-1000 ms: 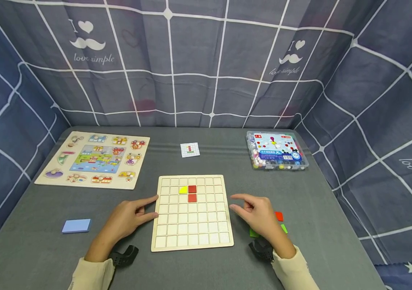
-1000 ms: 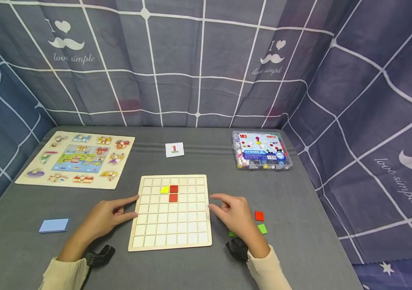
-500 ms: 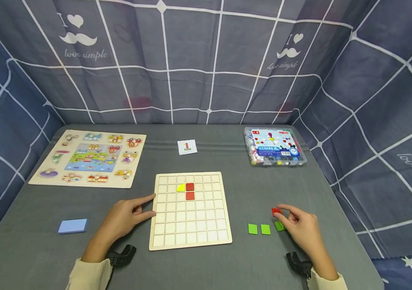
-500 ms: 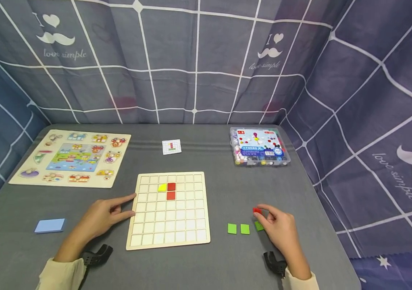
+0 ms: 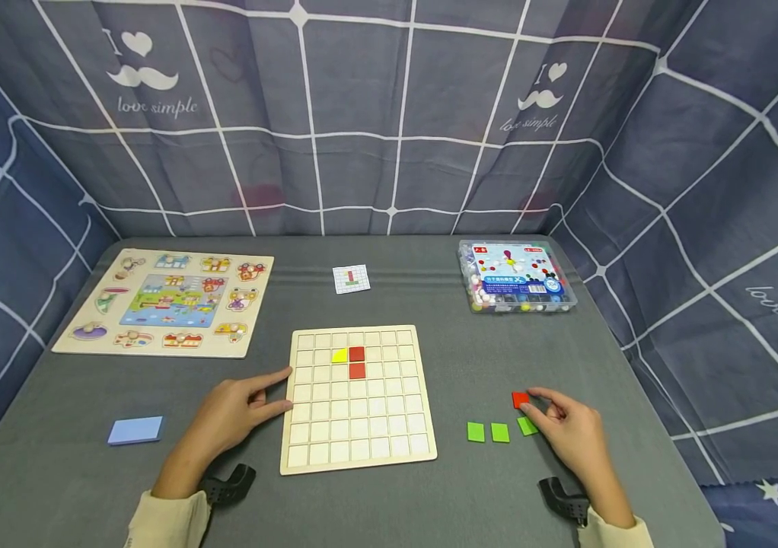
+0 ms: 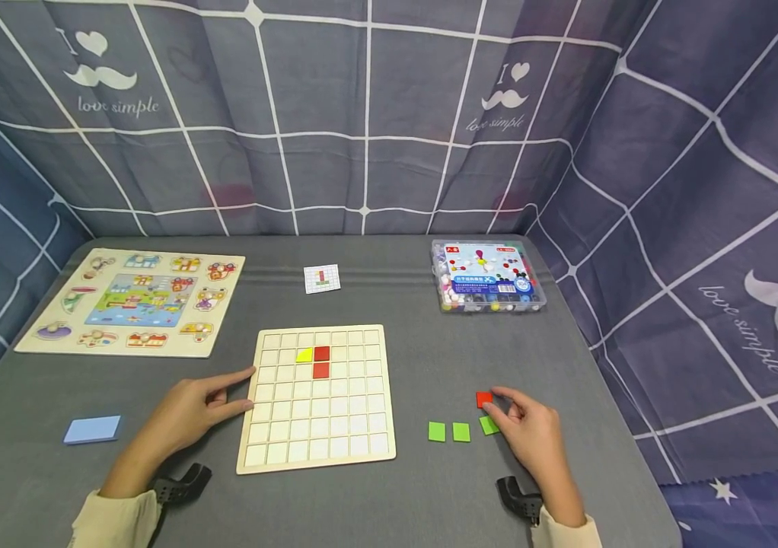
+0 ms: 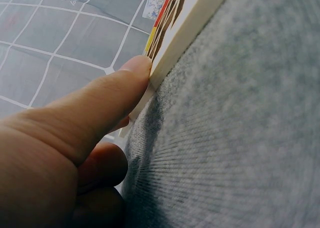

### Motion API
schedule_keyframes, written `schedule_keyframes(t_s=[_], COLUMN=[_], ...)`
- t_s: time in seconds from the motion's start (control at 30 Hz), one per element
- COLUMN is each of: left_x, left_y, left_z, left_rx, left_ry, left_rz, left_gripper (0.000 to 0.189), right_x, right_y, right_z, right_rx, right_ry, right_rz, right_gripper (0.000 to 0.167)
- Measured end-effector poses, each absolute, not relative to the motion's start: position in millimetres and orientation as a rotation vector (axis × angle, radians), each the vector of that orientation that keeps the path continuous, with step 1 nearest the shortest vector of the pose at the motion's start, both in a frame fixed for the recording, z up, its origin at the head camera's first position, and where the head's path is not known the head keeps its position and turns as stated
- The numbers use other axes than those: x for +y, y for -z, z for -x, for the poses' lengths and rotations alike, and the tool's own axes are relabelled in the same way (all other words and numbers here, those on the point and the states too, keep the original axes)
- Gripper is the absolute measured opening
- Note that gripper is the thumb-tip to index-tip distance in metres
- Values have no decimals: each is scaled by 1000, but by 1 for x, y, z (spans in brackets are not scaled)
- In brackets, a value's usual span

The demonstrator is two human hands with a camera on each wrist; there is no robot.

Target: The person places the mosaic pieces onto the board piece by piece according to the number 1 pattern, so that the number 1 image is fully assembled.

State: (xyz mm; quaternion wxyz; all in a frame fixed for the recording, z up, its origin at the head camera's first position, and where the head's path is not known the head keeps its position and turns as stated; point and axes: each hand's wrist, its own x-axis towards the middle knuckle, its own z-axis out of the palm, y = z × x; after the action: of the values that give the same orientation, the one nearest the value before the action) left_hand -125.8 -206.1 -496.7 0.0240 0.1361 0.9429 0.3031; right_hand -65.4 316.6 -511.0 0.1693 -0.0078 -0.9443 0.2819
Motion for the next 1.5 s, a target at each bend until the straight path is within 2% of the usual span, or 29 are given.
schedule_keyframes(t_s=[0.8, 1.5], left_x=[-207, -207], left_y=[499, 499], left_z=[126, 126], left_rx=[2929, 2945], left_ry=[-946, -953], left_rz=[-460, -487], left_gripper=[56, 55], right_x=[317, 316], right_y=[516, 521], right_z=[66, 67], right_rx=[-2718, -2597], right_ry=[-847, -686], right_rz=[83, -104], right_gripper=[25, 24])
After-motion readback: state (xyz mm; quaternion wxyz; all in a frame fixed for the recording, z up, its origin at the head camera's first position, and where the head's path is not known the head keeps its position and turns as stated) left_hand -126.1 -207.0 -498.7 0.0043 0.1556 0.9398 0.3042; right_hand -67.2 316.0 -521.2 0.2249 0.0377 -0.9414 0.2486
